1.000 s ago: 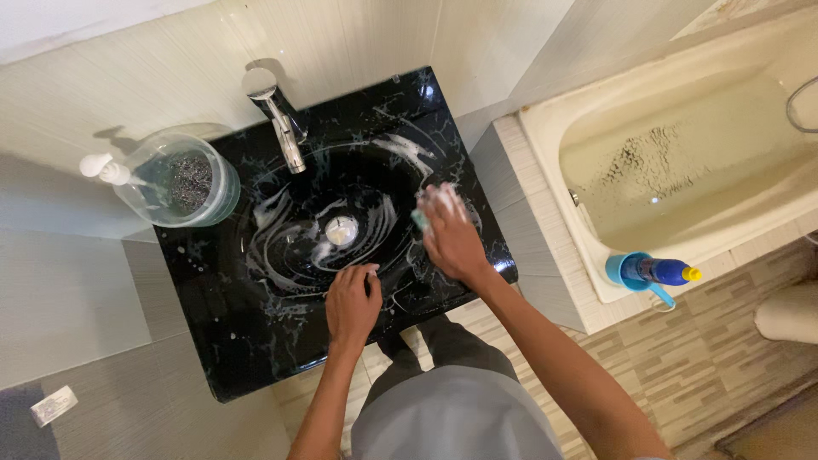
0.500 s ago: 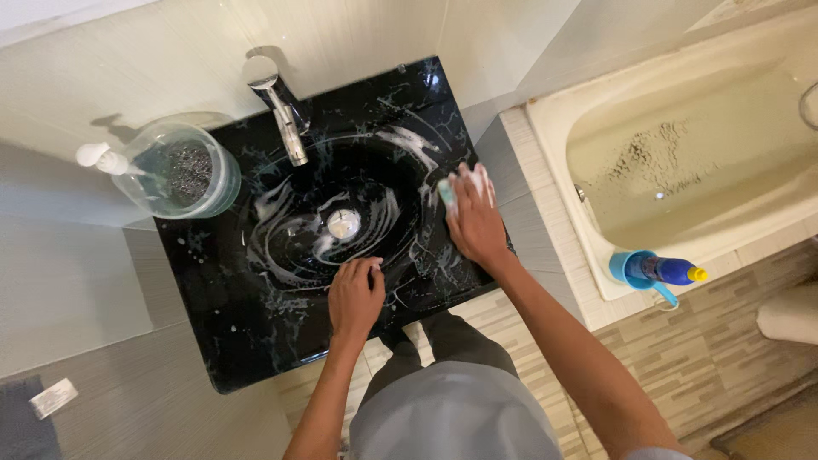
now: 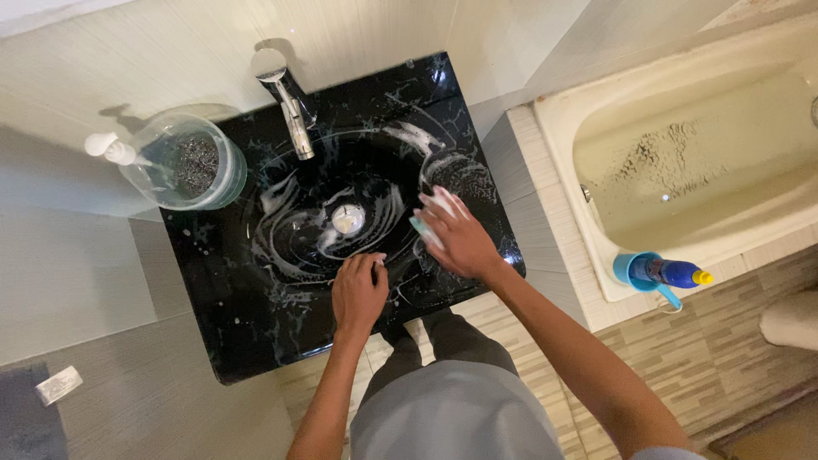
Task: The person scrubs the surface and bowl of a black bathroom sink with a sponge, moving soapy foam around different areas by hand.
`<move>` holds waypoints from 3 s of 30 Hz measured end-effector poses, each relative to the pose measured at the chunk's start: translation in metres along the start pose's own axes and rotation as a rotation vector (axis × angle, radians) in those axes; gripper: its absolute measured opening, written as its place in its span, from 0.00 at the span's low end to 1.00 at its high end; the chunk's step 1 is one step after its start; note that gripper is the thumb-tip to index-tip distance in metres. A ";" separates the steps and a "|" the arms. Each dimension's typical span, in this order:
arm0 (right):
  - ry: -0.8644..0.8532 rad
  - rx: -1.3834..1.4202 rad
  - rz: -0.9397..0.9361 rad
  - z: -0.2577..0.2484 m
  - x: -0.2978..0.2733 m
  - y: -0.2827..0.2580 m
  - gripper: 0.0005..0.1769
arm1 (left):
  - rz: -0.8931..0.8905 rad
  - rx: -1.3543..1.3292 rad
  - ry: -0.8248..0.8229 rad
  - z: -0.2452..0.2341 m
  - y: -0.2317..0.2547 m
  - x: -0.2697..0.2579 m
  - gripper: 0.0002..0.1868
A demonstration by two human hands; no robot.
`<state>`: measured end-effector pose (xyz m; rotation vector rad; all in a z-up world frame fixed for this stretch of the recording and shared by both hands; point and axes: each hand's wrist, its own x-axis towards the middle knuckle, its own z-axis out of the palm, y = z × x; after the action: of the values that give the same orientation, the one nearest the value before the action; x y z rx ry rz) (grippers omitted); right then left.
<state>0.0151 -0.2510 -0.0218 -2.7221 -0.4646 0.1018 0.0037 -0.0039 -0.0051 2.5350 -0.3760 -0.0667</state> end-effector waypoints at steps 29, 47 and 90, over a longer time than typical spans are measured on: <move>-0.007 -0.035 -0.001 -0.009 -0.032 0.003 0.30 | 0.034 0.006 0.032 0.003 0.001 0.000 0.10; 0.031 0.023 0.020 -0.012 -0.062 -0.007 0.28 | 0.088 -0.025 0.067 -0.003 0.002 -0.005 0.10; 0.282 -0.004 0.079 0.002 -0.055 -0.062 0.29 | 0.162 -0.092 0.094 -0.002 -0.016 -0.025 0.09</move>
<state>-0.0565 -0.2142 -0.0002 -2.7009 -0.2759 -0.2591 -0.0158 0.0171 -0.0126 2.3984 -0.5271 0.0948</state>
